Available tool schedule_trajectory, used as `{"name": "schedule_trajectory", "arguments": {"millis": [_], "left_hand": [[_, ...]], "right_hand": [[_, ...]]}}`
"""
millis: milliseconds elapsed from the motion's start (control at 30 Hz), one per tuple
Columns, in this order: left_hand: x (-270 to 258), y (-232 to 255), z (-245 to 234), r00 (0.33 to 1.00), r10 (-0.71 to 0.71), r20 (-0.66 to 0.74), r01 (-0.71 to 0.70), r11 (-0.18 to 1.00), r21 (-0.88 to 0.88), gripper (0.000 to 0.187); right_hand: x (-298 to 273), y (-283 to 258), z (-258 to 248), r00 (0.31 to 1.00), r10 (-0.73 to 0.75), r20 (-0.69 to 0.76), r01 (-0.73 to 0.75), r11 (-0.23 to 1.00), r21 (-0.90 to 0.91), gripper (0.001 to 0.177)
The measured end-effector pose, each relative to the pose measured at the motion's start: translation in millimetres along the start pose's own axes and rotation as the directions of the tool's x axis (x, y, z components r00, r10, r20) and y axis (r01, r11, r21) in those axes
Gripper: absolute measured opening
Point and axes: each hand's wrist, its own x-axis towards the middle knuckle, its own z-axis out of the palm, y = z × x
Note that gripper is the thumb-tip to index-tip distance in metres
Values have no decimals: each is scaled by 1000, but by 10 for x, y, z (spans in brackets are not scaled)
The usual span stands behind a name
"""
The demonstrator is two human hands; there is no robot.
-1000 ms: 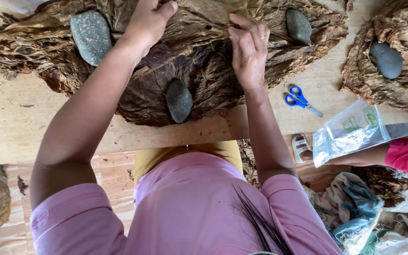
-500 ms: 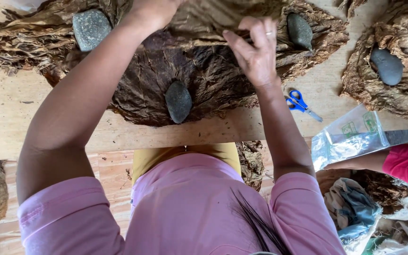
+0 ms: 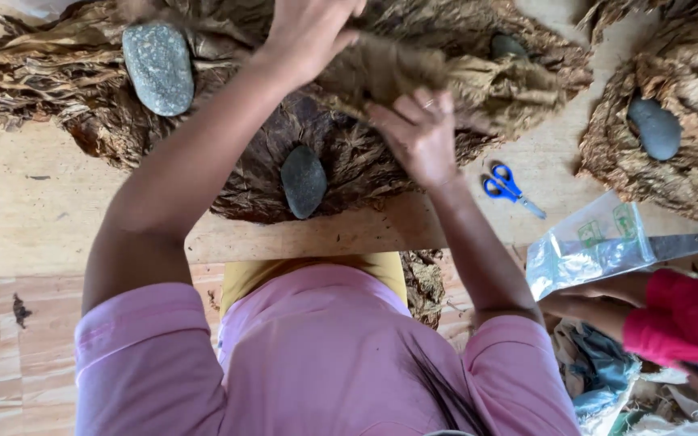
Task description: The person places and adjusts several smooth stones on a large dried leaf spread on a wooden table. They repeatedly lift, reposition, and press the stones to arrange them in a pattern across the leaf surface.
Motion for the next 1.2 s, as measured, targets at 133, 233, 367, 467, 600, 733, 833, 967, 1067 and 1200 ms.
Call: {"name": "schedule_trajectory", "arguments": {"millis": [133,233,367,467,600,733,833,967,1067,1200], "left_hand": [[-266,182,-287,979,132,-157,-107,981,161,33],[-566,242,-542,960,273,-64,-265,957,117,60],[-814,40,-442,978,193,76,-205,951,231,58],[-805,-19,-393,985,157,-67,-149,982,120,38],[-855,-17,-364,981,184,-61,-178,980,86,32],[-928,83,-611,975,221,32,-224,967,123,46],[-962,156,-628,980,185,71,-196,960,201,52],[-998,194,-583,973,218,-75,-180,921,345,43],[-1140,226,-676,961,237,-143,-185,935,303,36],[-1528,283,-824,961,193,-198,-130,947,294,30]], "right_hand": [[-48,-98,206,945,269,185,-317,890,329,14],[215,-80,110,917,321,238,-393,617,682,12],[182,-45,94,880,353,317,-460,471,753,21],[37,9,121,919,248,306,-384,385,840,10],[97,9,-121,844,90,529,-504,469,725,13],[360,36,-332,863,50,503,-363,755,547,30],[648,-8,-157,953,184,239,-292,762,579,16],[870,-105,390,980,113,163,-179,854,489,25],[778,-103,837,937,222,269,-305,894,327,15],[742,-133,978,873,430,229,-486,740,465,4]]}}
